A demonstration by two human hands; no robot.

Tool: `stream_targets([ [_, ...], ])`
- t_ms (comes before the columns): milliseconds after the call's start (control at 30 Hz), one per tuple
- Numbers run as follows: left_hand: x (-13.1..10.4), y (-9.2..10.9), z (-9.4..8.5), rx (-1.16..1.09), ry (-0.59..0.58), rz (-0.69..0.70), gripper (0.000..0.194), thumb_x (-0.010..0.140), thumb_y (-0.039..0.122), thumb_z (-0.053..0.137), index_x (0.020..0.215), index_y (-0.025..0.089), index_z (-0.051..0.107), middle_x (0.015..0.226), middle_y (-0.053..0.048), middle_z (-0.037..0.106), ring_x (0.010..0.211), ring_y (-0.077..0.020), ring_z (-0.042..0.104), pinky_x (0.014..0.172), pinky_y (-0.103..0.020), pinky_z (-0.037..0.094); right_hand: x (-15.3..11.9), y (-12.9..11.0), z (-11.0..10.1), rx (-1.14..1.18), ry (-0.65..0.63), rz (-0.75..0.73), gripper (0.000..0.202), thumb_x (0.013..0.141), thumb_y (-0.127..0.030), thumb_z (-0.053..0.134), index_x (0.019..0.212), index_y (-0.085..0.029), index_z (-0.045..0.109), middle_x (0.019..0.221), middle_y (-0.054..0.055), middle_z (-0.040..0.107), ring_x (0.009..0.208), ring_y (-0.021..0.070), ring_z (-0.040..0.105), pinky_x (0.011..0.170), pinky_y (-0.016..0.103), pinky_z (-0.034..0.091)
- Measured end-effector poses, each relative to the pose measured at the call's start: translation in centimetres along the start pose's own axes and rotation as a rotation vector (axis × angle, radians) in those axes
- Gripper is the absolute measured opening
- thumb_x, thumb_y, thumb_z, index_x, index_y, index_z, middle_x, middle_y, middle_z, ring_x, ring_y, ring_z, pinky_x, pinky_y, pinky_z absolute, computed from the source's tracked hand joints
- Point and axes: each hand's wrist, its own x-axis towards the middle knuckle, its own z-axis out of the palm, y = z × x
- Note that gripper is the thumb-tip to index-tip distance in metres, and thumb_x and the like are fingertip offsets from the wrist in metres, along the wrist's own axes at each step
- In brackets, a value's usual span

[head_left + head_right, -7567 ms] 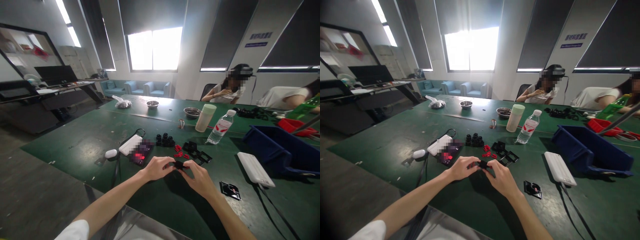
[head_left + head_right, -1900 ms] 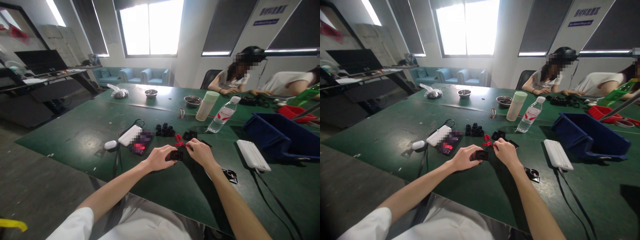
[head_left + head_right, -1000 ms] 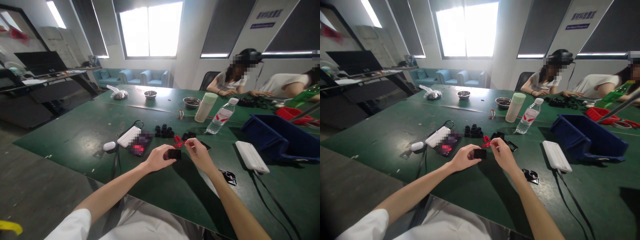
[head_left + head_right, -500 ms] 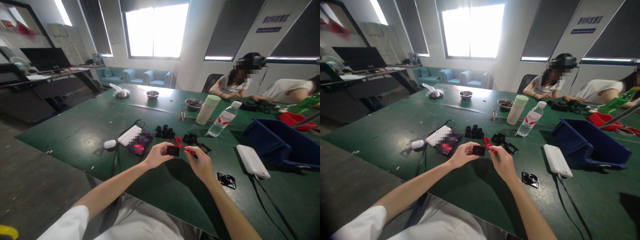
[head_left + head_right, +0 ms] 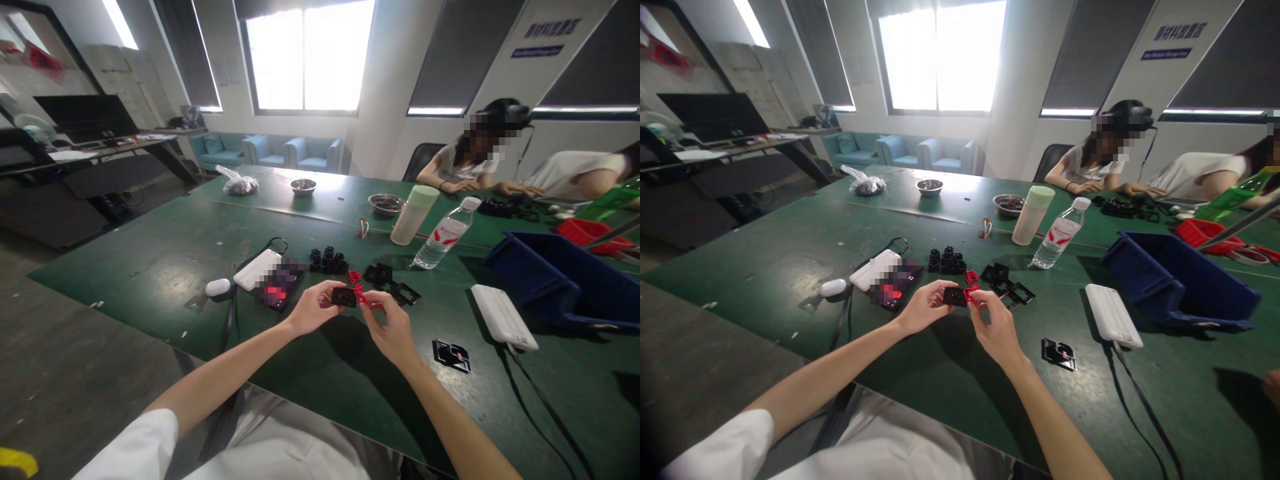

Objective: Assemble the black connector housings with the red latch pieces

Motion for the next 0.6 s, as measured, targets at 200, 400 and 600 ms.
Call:
stream_targets([
  [200,0.02,0.03,0.01,-0.003,0.004,-0.001,0.051,0.078,0.012,0.070,0.128,0.017,0.070,0.098,-0.003,0.073,0.066,-0.0081,0.058,0.065,-0.020,0.047,-0.26,0.07,-0.01,-0.029,-0.004,0.006,0.009,0.103,-0.031,0.060,0.109,-0.025,0.064,0.096,0.005,0.075,0.083,0.0200,0.073,0.080,0.035,0.062],
  [400,0.07,-0.13,0.00,-0.008,-0.002,-0.008,0.051,0.078,0.012,0.067,0.129,0.018,0.070,0.098,-0.002,0.072,0.064,-0.0072,0.057,0.062,-0.019,0.046,-0.03,-0.46,-0.22,-0.058,-0.068,-0.057,0.012,0.104,-0.028,0.058,0.111,-0.026,0.068,0.098,0.006,0.076,0.087,0.0219,0.074,0.083,0.038,0.061],
  [600,0.01,-0.53,-0.04,0.011,-0.010,0.021,0.051,0.080,0.012,0.068,0.131,0.018,0.069,0.098,-0.002,0.071,0.066,-0.0075,0.058,0.064,-0.019,0.047,-0.01,-0.62,-0.18,-0.021,-0.018,-0.076,0.013,0.104,-0.025,0.058,0.111,-0.026,0.069,0.102,0.007,0.078,0.091,0.0219,0.075,0.085,0.037,0.061],
])
